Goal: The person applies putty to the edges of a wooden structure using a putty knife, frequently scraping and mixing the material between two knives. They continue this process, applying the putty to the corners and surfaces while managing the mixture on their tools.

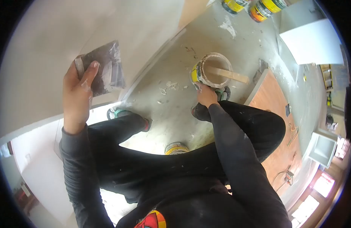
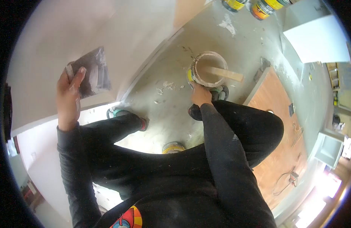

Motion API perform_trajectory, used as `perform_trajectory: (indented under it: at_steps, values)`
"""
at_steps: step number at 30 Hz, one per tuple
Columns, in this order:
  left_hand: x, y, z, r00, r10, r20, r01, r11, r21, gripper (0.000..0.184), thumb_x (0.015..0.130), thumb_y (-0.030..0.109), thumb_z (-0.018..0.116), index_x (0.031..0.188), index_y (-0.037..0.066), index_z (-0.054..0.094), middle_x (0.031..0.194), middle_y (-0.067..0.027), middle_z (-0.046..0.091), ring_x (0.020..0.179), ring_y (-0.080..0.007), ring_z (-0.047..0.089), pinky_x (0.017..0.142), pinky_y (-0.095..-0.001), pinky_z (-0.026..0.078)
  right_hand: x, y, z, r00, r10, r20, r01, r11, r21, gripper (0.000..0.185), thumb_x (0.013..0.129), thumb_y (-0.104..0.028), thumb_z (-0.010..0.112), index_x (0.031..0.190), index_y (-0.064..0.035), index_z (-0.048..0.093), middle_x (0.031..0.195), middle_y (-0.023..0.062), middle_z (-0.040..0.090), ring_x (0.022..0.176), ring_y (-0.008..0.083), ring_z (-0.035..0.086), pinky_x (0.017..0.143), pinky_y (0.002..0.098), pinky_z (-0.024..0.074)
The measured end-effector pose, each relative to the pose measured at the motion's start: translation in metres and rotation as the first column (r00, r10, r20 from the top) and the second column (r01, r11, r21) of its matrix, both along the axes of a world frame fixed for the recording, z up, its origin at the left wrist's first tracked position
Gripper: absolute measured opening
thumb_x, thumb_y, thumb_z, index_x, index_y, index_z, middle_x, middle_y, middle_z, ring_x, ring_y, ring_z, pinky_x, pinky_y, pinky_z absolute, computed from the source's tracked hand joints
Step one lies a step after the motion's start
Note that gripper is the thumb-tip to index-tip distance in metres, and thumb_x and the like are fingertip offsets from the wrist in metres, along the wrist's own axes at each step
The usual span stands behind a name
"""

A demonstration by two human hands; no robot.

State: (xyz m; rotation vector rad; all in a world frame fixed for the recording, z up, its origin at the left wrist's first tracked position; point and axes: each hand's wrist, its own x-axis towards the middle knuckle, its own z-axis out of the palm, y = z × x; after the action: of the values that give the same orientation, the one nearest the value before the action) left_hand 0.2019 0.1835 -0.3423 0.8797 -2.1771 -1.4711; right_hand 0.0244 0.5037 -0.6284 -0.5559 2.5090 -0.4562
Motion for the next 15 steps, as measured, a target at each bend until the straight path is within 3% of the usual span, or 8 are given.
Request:
perform_trajectory:
  at_steps: [4, 6, 8, 9, 10, 11, 13, 15]
  values:
    - [-0.010, 0.009, -0.006, 0.998, -0.040, -0.045, 0.040, 0.999, 0.009, 0.028, 0.097, 0.020, 0.063, 0.113, -0.002, 0.060, 0.089, -0.0001, 0.057, 0.075, -0.0070, 0.046, 0.061, -0.0223, 0.036, -0.023, 0.002, 0.000, 0.999, -0.030, 0.042, 0.027, 0.997, 0.077, 0.048, 0.091, -0.032, 0.062, 0.132, -0.0065, 0.059, 0.125, 0.0248, 0.063, 0.113, 0.0386, 0.061, 0.098, 0.0457, 0.0479]
    - [-0.013, 0.014, -0.006, 0.994, -0.047, -0.095, 0.049, 0.998, 0.025, 0.028, 0.097, 0.020, 0.063, 0.113, -0.002, 0.060, 0.088, 0.0002, 0.057, 0.073, -0.0065, 0.045, 0.059, -0.0222, 0.035, -0.041, -0.001, 0.055, 0.928, 0.174, 0.330, -0.210, 0.975, 0.075, 0.061, 0.086, -0.042, 0.071, 0.128, 0.0017, 0.060, 0.120, 0.0260, 0.064, 0.110, 0.0350, 0.064, 0.096, 0.0418, 0.0481]
    - [-0.013, 0.015, -0.007, 0.994, -0.027, -0.107, 0.029, 0.999, 0.024, 0.026, 0.097, 0.019, 0.062, 0.113, -0.001, 0.060, 0.089, 0.0000, 0.057, 0.074, -0.0068, 0.046, 0.061, -0.0221, 0.036, -0.063, 0.006, 0.093, 0.922, 0.032, 0.387, 0.066, 0.969, -0.238, 0.062, 0.084, -0.049, 0.073, 0.113, 0.0050, 0.063, 0.101, 0.0266, 0.067, 0.094, 0.0348, 0.064, 0.083, 0.0404, 0.0503]
    - [-0.012, 0.015, -0.006, 0.994, -0.030, -0.105, 0.033, 0.999, 0.026, 0.026, 0.097, 0.019, 0.062, 0.113, -0.001, 0.060, 0.089, 0.0000, 0.057, 0.074, -0.0068, 0.046, 0.061, -0.0221, 0.036, -0.072, 0.004, 0.129, 0.955, -0.076, 0.288, 0.146, 0.962, -0.230, 0.060, 0.085, -0.048, 0.072, 0.109, 0.0062, 0.064, 0.096, 0.0249, 0.068, 0.093, 0.0349, 0.065, 0.082, 0.0406, 0.0508]
    - [-0.011, 0.013, -0.003, 0.998, -0.039, -0.055, 0.044, 0.996, 0.076, 0.028, 0.097, 0.017, 0.062, 0.117, -0.002, 0.059, 0.100, -0.0033, 0.059, 0.091, -0.0115, 0.049, 0.080, -0.0252, 0.037, -0.081, 0.001, 0.153, 0.966, -0.184, 0.184, 0.225, 0.946, -0.233, 0.057, 0.086, -0.047, 0.071, 0.105, 0.0074, 0.065, 0.092, 0.0233, 0.068, 0.092, 0.0349, 0.065, 0.080, 0.0408, 0.0513]
    - [-0.010, 0.012, -0.003, 0.999, -0.052, -0.006, 0.052, 0.991, 0.124, 0.030, 0.097, 0.015, 0.063, 0.120, -0.003, 0.057, 0.112, -0.0066, 0.060, 0.107, -0.0162, 0.052, 0.098, -0.0282, 0.038, -0.101, 0.007, 0.148, 0.988, -0.152, 0.028, 0.154, 0.977, -0.148, 0.055, 0.087, -0.045, 0.070, 0.108, 0.0060, 0.065, 0.098, 0.0207, 0.070, 0.094, 0.0347, 0.066, 0.083, 0.0415, 0.0518]
    - [-0.010, 0.005, -0.007, 0.996, -0.087, 0.018, 0.084, 0.990, 0.117, 0.031, 0.097, 0.016, 0.063, 0.121, -0.003, 0.057, 0.113, -0.0067, 0.060, 0.108, -0.0162, 0.052, 0.099, -0.0285, 0.038, -0.131, 0.017, 0.129, 0.985, -0.115, -0.127, 0.110, 0.993, -0.049, 0.052, 0.089, -0.043, 0.068, 0.111, 0.0046, 0.065, 0.103, 0.0180, 0.071, 0.097, 0.0345, 0.066, 0.086, 0.0423, 0.0523]
    - [-0.014, 0.009, -0.006, 0.993, -0.042, 0.107, 0.027, 0.991, 0.131, 0.038, 0.096, 0.018, 0.065, 0.126, -0.004, 0.055, 0.115, -0.0073, 0.060, 0.110, -0.0174, 0.053, 0.101, -0.0292, 0.037, -0.142, 0.019, 0.110, 0.986, 0.129, -0.106, -0.105, 0.973, 0.207, 0.054, 0.091, -0.036, 0.064, 0.136, -0.0090, 0.052, 0.134, 0.0196, 0.060, 0.109, 0.0392, 0.065, 0.093, 0.0530, 0.0492]
